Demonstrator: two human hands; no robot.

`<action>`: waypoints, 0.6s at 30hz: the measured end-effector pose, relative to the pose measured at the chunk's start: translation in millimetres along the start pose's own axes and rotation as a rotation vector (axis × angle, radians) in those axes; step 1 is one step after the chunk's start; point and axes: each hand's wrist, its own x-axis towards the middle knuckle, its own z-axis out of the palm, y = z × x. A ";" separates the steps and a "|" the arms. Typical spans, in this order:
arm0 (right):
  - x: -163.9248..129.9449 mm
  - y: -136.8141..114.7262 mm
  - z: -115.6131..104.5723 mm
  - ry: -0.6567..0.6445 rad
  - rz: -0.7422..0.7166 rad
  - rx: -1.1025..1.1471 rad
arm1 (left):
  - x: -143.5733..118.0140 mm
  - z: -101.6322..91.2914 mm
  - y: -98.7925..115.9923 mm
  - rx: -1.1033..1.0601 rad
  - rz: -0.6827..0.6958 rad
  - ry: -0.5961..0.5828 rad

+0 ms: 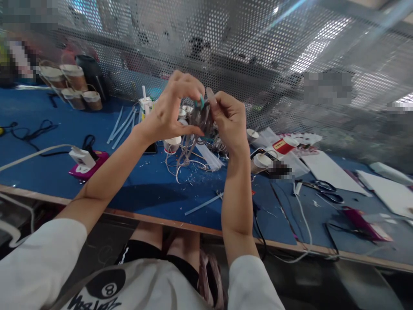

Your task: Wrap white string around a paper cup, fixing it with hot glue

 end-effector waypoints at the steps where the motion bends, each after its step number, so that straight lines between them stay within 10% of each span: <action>1: -0.3 0.5 -0.2 0.011 0.004 -0.012 | 0.0 -0.9 5.2 -0.007 -0.021 -0.026; 9: -0.7 6.0 1.6 -0.006 0.102 0.027 | 1.2 4.1 30.2 -0.455 -0.865 0.258; 14: 0.8 7.6 1.5 -0.053 0.155 0.108 | 7.3 4.1 29.4 -0.671 -0.799 0.174; 18: 1.5 13.6 1.7 -0.068 0.148 0.147 | 7.9 4.3 17.3 -0.748 -0.768 0.325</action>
